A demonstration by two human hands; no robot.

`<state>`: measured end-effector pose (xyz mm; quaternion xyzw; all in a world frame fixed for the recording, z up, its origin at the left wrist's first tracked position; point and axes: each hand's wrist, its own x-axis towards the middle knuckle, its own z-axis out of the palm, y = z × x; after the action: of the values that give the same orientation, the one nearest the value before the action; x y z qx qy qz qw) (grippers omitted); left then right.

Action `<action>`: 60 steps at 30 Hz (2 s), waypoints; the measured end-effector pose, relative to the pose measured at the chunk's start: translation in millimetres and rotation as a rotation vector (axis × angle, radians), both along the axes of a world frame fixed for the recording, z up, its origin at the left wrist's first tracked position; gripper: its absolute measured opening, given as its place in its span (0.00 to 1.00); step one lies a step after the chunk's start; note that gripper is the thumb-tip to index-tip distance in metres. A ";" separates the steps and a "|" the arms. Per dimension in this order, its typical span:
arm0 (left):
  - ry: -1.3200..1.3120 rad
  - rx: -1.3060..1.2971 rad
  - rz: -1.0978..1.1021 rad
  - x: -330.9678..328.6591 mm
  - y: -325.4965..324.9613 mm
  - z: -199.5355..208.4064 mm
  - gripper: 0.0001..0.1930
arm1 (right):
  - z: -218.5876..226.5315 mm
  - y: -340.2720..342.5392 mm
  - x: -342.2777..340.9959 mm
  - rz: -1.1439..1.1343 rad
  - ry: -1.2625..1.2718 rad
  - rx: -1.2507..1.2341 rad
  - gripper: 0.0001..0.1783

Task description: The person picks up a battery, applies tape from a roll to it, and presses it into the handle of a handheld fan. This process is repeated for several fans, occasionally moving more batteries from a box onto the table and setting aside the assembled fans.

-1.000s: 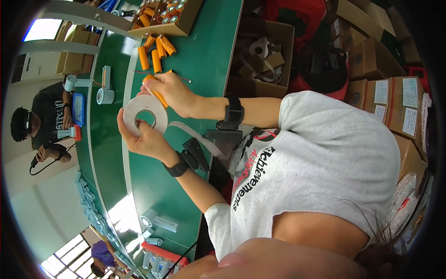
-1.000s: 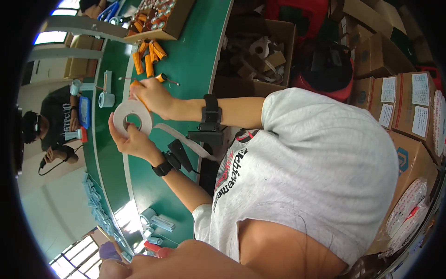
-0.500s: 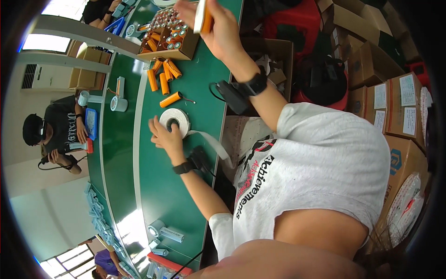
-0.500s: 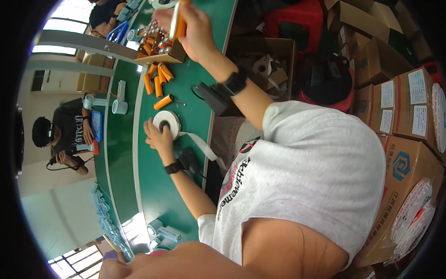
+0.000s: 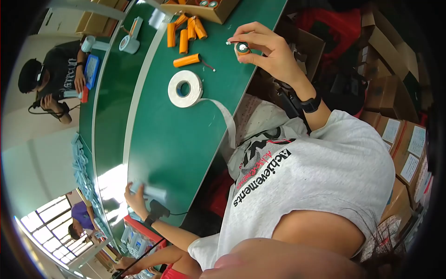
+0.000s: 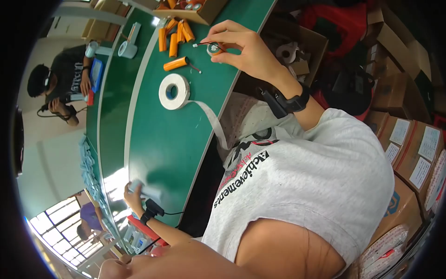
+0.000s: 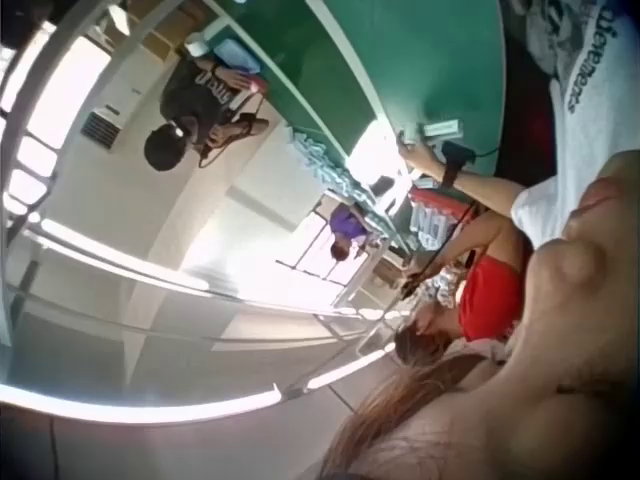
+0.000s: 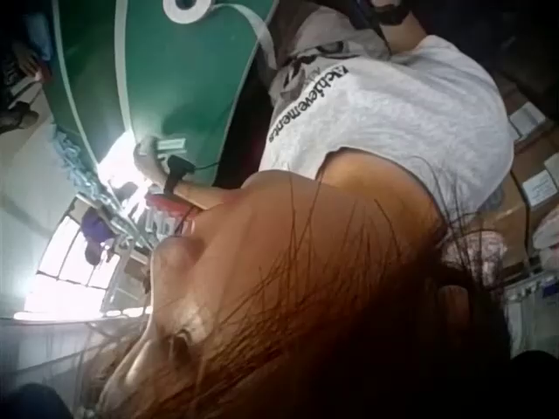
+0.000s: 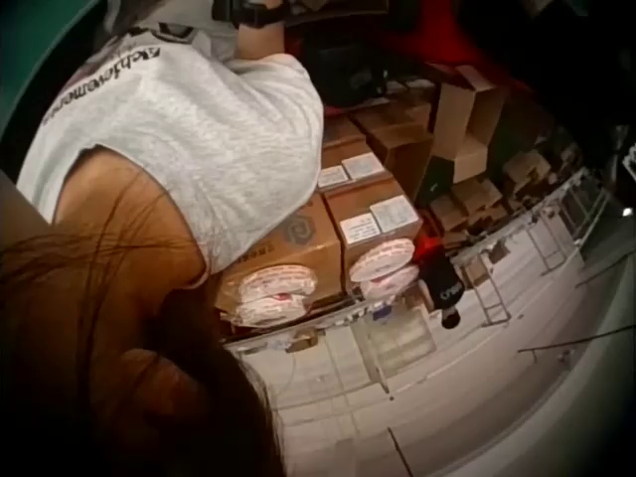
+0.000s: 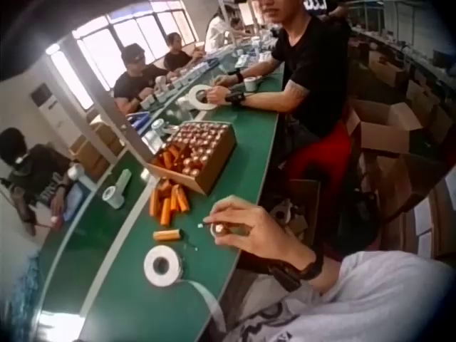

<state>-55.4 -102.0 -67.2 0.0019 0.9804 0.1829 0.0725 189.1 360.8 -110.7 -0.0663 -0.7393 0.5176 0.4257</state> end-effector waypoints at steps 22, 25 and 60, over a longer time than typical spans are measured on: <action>0.167 0.102 -0.943 62.2 138.9 -18.1 0.29 | 29.9 -82.1 -63.0 0.595 -0.151 -0.084 0.14; 0.313 0.185 -1.108 71.5 143.0 -29.5 0.25 | 32.9 -76.0 -52.8 0.710 -0.166 -0.075 0.14; 0.119 0.501 -0.949 103.4 175.0 -29.8 0.19 | -22.7 -106.4 -36.7 0.488 -0.429 0.937 0.26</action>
<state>48.0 73.0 -97.0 0.4724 0.8006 0.3577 0.0889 152.4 254.4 -133.4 0.1986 -0.9537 0.1929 0.1179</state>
